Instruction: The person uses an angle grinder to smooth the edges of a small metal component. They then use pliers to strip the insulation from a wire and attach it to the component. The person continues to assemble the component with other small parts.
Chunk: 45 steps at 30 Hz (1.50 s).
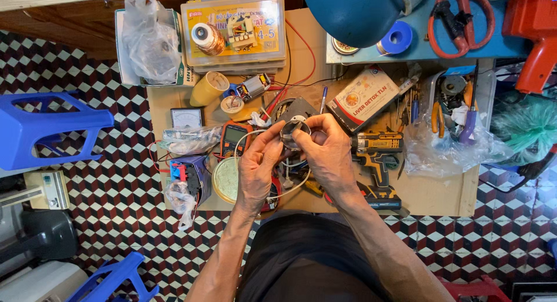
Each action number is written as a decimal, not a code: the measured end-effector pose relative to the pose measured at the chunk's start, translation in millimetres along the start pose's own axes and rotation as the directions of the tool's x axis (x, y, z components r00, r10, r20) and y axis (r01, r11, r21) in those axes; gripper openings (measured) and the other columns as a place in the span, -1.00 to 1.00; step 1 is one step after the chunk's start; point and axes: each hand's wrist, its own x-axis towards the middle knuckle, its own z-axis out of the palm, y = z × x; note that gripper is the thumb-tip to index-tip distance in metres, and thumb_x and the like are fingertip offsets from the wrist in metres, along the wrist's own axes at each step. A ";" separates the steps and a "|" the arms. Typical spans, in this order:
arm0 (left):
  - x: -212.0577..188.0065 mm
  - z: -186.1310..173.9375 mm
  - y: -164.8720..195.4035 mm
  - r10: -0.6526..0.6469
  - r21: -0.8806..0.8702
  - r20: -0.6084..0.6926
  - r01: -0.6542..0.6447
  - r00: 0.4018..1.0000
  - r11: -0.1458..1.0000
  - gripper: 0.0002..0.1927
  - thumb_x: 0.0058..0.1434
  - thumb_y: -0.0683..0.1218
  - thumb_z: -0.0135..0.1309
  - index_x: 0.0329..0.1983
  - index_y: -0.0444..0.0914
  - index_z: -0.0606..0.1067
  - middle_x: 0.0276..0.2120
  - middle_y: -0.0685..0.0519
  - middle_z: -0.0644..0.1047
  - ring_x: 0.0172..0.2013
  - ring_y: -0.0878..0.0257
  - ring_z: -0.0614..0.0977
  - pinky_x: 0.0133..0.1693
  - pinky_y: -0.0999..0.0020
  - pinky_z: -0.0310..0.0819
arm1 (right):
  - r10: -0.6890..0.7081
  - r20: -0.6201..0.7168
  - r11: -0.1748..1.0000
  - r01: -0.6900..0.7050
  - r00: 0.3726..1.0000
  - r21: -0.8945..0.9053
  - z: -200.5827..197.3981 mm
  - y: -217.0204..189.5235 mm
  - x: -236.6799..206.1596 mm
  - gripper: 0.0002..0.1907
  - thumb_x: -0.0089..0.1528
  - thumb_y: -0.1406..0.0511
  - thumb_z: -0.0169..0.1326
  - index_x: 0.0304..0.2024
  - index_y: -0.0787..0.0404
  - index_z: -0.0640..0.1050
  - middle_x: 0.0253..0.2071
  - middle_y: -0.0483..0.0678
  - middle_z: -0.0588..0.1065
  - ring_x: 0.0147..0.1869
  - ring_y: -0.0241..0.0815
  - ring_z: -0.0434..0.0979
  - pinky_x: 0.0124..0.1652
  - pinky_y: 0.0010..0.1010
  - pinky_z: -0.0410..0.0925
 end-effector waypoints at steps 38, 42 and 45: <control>25.9 7.3 26.3 -0.031 0.136 -0.008 0.032 0.999 0.990 -0.59 0.36 -0.12 0.06 0.26 -0.30 0.47 -0.22 0.06 0.64 -0.23 0.44 0.60 -0.15 0.53 0.52 | 0.198 0.043 0.956 -0.203 0.979 0.210 -2.8 -13.2 12.9 -0.90 0.22 0.37 0.18 -0.34 0.28 0.53 -0.31 -0.04 0.55 -0.32 -0.31 0.58 -0.27 -0.48 0.52; 22.6 6.1 29.5 0.005 0.057 0.034 -0.007 0.999 0.998 -0.55 0.44 -0.13 -0.03 0.36 -0.34 0.39 0.03 -0.10 0.61 0.01 0.35 0.58 0.08 0.48 0.47 | 0.164 0.003 0.972 -0.162 0.986 0.170 -1.9 -11.9 10.4 -0.90 0.23 0.37 0.19 -0.34 0.29 0.54 -0.31 -0.03 0.57 -0.31 -0.30 0.57 -0.27 -0.48 0.49; 11.7 0.9 27.7 0.076 -0.056 0.118 -0.070 0.990 0.996 -0.47 0.44 -0.18 -0.09 0.47 -0.35 0.24 0.30 -0.12 0.46 0.28 0.29 0.48 0.32 0.43 0.31 | 0.129 -0.013 0.982 -0.126 0.992 0.142 -1.0 -11.8 7.5 -0.88 0.24 0.36 0.19 -0.34 0.31 0.54 -0.32 -0.03 0.57 -0.31 -0.29 0.57 -0.26 -0.47 0.50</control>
